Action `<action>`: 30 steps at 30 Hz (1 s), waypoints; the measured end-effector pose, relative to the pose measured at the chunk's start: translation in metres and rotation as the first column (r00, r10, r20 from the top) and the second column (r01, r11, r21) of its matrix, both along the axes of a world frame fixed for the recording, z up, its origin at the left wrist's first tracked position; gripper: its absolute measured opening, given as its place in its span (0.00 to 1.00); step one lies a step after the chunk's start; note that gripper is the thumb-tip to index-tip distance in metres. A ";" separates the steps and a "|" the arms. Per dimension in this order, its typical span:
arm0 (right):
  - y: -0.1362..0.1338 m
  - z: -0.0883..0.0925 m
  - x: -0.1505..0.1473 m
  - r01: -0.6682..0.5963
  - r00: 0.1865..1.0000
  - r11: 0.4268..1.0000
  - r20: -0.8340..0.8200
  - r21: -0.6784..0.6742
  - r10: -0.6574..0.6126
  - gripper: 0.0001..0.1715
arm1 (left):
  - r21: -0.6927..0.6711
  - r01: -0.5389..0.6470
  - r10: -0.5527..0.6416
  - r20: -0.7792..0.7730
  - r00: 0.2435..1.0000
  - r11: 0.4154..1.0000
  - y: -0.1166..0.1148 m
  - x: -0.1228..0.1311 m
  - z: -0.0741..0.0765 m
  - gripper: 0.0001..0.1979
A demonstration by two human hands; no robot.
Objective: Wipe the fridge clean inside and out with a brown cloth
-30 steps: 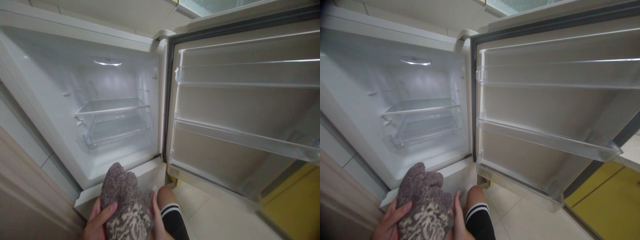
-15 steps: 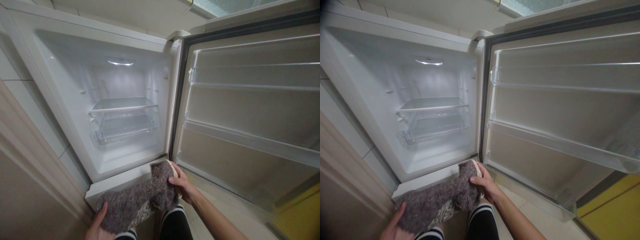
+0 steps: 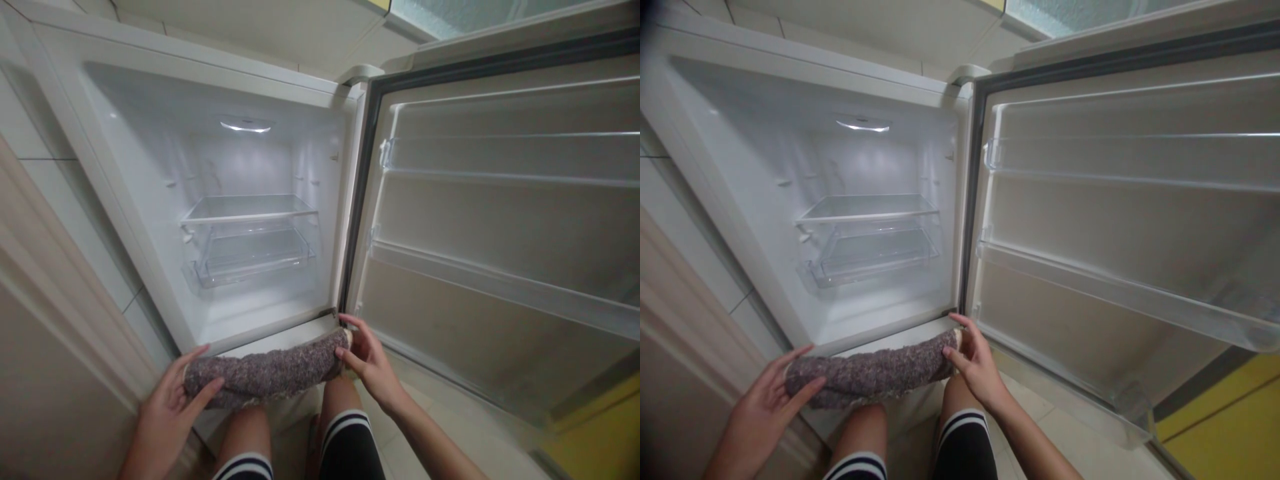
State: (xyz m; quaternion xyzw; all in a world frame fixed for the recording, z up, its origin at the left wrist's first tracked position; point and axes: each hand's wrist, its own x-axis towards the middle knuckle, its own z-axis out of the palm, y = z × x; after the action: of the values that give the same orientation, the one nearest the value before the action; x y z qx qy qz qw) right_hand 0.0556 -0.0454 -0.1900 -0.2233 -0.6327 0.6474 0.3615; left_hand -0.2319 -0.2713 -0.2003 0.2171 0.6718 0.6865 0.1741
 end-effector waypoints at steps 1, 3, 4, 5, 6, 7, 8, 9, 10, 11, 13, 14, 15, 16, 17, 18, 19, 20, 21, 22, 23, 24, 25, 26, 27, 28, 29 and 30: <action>0.002 0.002 0.001 -0.030 0.998 0.994 0.066 0.102 0.023 0.37 | -0.052 0.071 -0.073 -0.030 0.997 0.996 -0.003 -0.005 -0.003 0.48; 0.007 0.006 0.003 -0.107 0.978 0.947 0.203 0.304 0.045 0.27 | -0.167 0.145 -0.162 -0.096 0.982 0.975 -0.008 -0.016 -0.011 0.44; 0.010 0.007 0.003 -0.146 0.964 0.912 0.261 0.382 0.045 0.25 | -0.227 0.138 -0.175 -0.149 0.973 0.964 -0.010 -0.023 -0.015 0.45; 0.012 0.008 0.003 -0.178 0.949 0.879 0.312 0.443 0.035 0.23 | -0.283 0.102 -0.169 -0.221 0.961 0.954 -0.012 -0.030 -0.019 0.45; 0.014 0.007 0.002 -0.199 0.933 0.850 0.359 0.488 0.013 0.20 | -0.334 0.055 -0.162 -0.303 0.939 0.941 -0.014 -0.037 -0.023 0.43; 0.016 0.005 0.001 -0.208 0.917 0.828 0.399 0.521 -0.021 0.17 | -0.379 0.011 -0.168 -0.385 0.907 0.925 -0.014 -0.044 -0.027 0.40; 0.017 0.001 -0.002 -0.208 0.901 0.808 0.428 0.552 -0.061 0.15 | -0.417 -0.023 -0.188 -0.457 0.869 0.909 -0.015 -0.049 -0.030 0.35; 0.019 -0.003 -0.005 -0.192 0.890 0.790 0.442 0.583 -0.110 0.14 | -0.447 -0.048 -0.212 -0.514 0.831 0.893 -0.014 -0.054 -0.033 0.31; 0.021 -0.008 -0.008 -0.168 0.884 0.774 0.441 0.610 -0.156 0.15 | -0.462 -0.064 -0.233 -0.555 0.799 0.884 -0.013 -0.058 -0.036 0.30; 0.022 -0.014 -0.012 -0.143 0.883 0.764 0.429 0.629 -0.188 0.15 | -0.467 -0.070 -0.242 -0.573 0.783 0.881 -0.011 -0.060 -0.040 0.30; 0.024 -0.023 -0.022 -0.125 0.883 0.783 0.428 0.609 -0.192 0.15 | -0.461 -0.031 -0.226 -0.491 0.842 0.887 -0.006 -0.060 -0.048 0.32; 0.024 -0.027 -0.027 -0.130 0.877 0.814 0.448 0.566 -0.171 0.14 | -0.439 0.018 -0.200 -0.373 0.906 0.898 -0.003 -0.056 -0.052 0.34; 0.022 -0.030 -0.033 -0.131 0.869 0.851 0.472 0.508 -0.148 0.11 | -0.403 0.061 -0.160 -0.217 0.963 0.913 0.000 -0.050 -0.056 0.36; 0.017 -0.032 -0.040 -0.113 0.863 0.886 0.487 0.449 -0.137 0.09 | -0.356 0.072 -0.099 -0.059 0.993 0.932 0.004 -0.042 -0.058 0.38; 0.011 -0.033 -0.047 -0.072 0.862 0.914 0.486 0.400 -0.145 0.07 | -0.310 0.046 -0.028 0.064 0.998 0.950 0.009 -0.030 -0.059 0.41; 0.002 -0.032 -0.054 -0.023 0.868 0.931 0.469 0.364 -0.162 0.06 | -0.270 -0.003 0.039 0.129 0.991 0.963 0.013 -0.017 -0.058 0.42; -0.009 -0.031 -0.061 0.027 0.880 0.940 0.438 0.341 -0.184 0.07 | -0.237 -0.050 0.084 0.138 0.987 0.970 0.018 -0.002 -0.055 0.43; -0.021 -0.028 -0.068 0.060 0.895 0.944 0.401 0.325 -0.195 0.09 | -0.213 -0.060 0.085 0.111 0.990 0.975 0.024 0.014 -0.050 0.42; -0.034 -0.026 -0.074 0.064 0.914 0.948 0.363 0.312 -0.181 0.11 | -0.190 -0.031 0.045 0.072 0.996 0.981 0.029 0.030 -0.044 0.40; -0.047 -0.023 -0.080 0.048 0.935 0.952 0.321 0.303 -0.149 0.14 | -0.167 0.021 -0.015 0.040 0.999 0.986 0.033 0.046 -0.037 0.38; -0.058 -0.021 -0.084 0.025 0.954 0.954 0.277 0.299 -0.112 0.15 | -0.147 0.070 -0.068 0.021 0.997 0.987 0.038 0.061 -0.031 0.37; -0.068 -0.019 -0.086 0.009 0.969 0.955 0.233 0.296 -0.081 0.16 | -0.123 0.097 -0.095 0.017 0.995 0.988 0.041 0.075 -0.027 0.36; -0.076 -0.019 -0.088 -0.001 0.978 0.958 0.199 0.286 -0.058 0.17 | -0.096 0.108 -0.106 0.028 0.994 0.990 0.044 0.087 -0.025 0.36; -0.081 -0.020 -0.087 -0.007 0.982 0.964 0.183 0.265 -0.043 0.18 | -0.066 0.107 -0.103 0.051 0.993 0.992 0.047 0.097 -0.026 0.36; -0.084 -0.023 -0.085 -0.007 0.982 0.972 0.184 0.233 -0.037 0.20 | -0.034 0.100 -0.097 0.077 0.992 0.994 0.048 0.105 -0.029 0.37; -0.086 -0.027 -0.082 -0.012 0.980 0.981 0.199 0.193 -0.027 0.23 | -0.004 0.091 -0.090 0.099 0.991 0.996 0.050 0.111 -0.035 0.39; -0.087 -0.032 -0.078 -0.028 0.976 0.988 0.219 0.150 -0.006 0.27 | 0.023 0.078 -0.080 0.112 0.990 0.997 0.050 0.116 -0.042 0.42; -0.087 -0.037 -0.073 -0.051 0.972 0.993 0.233 0.104 0.025 0.33 | 0.045 0.062 -0.067 0.121 0.990 0.997 0.051 0.119 -0.050 0.44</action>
State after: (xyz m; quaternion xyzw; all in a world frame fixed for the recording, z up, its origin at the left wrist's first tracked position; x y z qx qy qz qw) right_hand -0.0171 -0.1325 -0.2271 -0.2648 -0.7093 0.5881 0.2845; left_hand -0.1130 -0.2199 -0.2503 0.1998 0.6381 0.7063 0.2325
